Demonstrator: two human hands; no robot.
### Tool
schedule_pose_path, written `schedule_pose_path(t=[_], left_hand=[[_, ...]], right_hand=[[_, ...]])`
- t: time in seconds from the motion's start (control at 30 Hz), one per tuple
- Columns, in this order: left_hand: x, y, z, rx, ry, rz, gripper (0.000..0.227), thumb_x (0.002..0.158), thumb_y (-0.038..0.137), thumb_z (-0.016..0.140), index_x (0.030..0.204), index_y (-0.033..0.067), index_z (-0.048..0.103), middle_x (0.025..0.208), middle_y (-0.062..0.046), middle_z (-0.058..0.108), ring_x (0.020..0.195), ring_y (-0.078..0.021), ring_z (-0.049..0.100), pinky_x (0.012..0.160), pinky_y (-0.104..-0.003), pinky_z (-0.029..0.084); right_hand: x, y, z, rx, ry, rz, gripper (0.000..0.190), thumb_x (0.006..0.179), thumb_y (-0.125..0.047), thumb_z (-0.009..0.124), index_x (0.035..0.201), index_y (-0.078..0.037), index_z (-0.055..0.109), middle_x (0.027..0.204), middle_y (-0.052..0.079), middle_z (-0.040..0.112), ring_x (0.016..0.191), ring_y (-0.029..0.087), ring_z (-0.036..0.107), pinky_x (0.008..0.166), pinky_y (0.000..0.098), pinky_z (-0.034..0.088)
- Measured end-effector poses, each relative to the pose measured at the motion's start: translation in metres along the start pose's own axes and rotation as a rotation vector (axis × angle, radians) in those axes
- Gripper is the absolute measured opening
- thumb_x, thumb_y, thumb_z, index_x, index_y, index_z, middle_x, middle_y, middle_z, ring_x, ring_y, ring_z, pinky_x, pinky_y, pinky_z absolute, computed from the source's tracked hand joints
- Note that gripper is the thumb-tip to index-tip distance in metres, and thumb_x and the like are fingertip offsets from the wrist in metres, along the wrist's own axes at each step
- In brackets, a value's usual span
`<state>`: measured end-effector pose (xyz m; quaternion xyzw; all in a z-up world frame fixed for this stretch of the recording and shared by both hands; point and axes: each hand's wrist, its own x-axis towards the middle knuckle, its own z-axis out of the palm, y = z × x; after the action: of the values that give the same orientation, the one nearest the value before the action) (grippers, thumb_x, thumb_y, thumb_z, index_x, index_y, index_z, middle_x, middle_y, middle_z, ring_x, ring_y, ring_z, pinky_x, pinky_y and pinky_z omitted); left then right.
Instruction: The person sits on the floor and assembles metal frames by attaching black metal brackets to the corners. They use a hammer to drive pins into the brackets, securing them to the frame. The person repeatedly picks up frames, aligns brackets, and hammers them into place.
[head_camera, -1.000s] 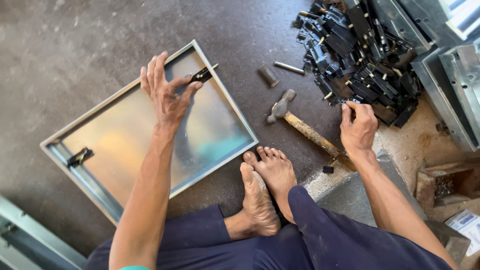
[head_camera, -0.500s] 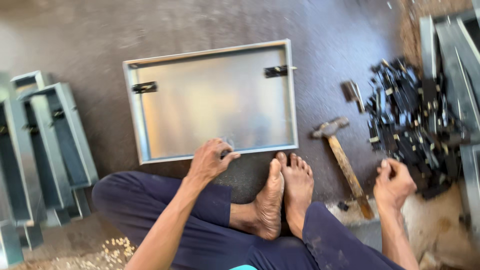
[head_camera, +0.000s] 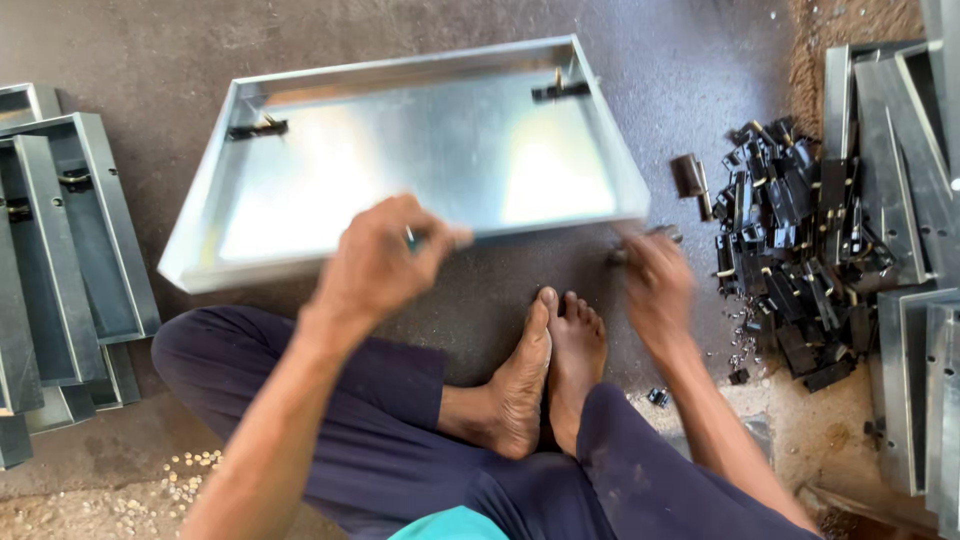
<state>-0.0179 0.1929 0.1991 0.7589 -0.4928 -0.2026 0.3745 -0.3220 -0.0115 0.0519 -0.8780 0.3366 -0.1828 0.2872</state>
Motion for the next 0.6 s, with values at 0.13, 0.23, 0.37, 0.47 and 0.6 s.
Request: schedule_pose_path(t=[0.13, 0.23, 0.37, 0.47, 0.6], left_hand=[[0.071, 0.013, -0.048, 0.397, 0.170, 0.247, 0.037, 0.096, 0.034, 0.088, 0.076, 0.0054, 0.076, 0.070, -0.007, 0.063, 0.059, -0.0191, 0.052, 0.056, -0.037, 0.039], [0.103, 0.015, -0.067, 0.377, 0.123, 0.101, 0.038, 0.099, 0.035, 0.078, 0.076, 0.0061, 0.077, 0.056, -0.008, 0.060, 0.045, -0.0219, 0.046, 0.052, -0.037, 0.038], [0.067, 0.004, -0.034, 0.279, 0.099, 0.045, 0.043, 0.099, 0.036, 0.083, 0.071, 0.0051, 0.071, 0.068, -0.008, 0.065, 0.054, -0.0193, 0.052, 0.052, -0.038, 0.040], [-0.002, -0.003, 0.031, 0.099, 0.081, -0.114, 0.034, 0.088, 0.033, 0.081, 0.070, 0.0056, 0.070, 0.071, -0.009, 0.065, 0.063, -0.0236, 0.061, 0.059, -0.039, 0.048], [-0.043, -0.040, 0.097, 0.141, 0.131, -0.105, 0.032, 0.084, 0.035, 0.083, 0.070, 0.0085, 0.073, 0.069, -0.007, 0.060, 0.068, -0.0261, 0.061, 0.059, -0.040, 0.048]], right_hand=[[0.137, -0.030, 0.083, 0.118, 0.025, -0.147, 0.008, 0.099, -0.007, 0.073, 0.103, -0.001, 0.069, 0.094, 0.021, 0.072, 0.088, 0.044, 0.067, 0.075, 0.0505, 0.052], [0.175, -0.041, 0.099, 0.154, 0.030, -0.131, 0.024, 0.092, -0.008, 0.075, 0.108, 0.004, 0.063, 0.092, 0.019, 0.073, 0.086, 0.045, 0.067, 0.076, 0.0522, 0.053], [0.136, -0.037, 0.058, 0.160, -0.071, -0.080, 0.034, 0.078, -0.012, 0.085, 0.106, 0.002, 0.072, 0.100, 0.023, 0.072, 0.091, 0.042, 0.069, 0.077, 0.0475, 0.055], [0.048, -0.022, 0.004, 0.238, 0.026, 0.066, 0.052, 0.099, -0.011, 0.069, 0.144, 0.003, 0.049, 0.130, 0.019, 0.063, 0.103, 0.030, 0.072, 0.081, 0.0366, 0.064], [-0.052, -0.011, -0.041, -0.194, 0.113, 0.173, 0.057, 0.091, -0.016, 0.077, 0.139, 0.005, 0.055, 0.124, 0.022, 0.065, 0.114, 0.036, 0.065, 0.100, 0.0441, 0.051]])
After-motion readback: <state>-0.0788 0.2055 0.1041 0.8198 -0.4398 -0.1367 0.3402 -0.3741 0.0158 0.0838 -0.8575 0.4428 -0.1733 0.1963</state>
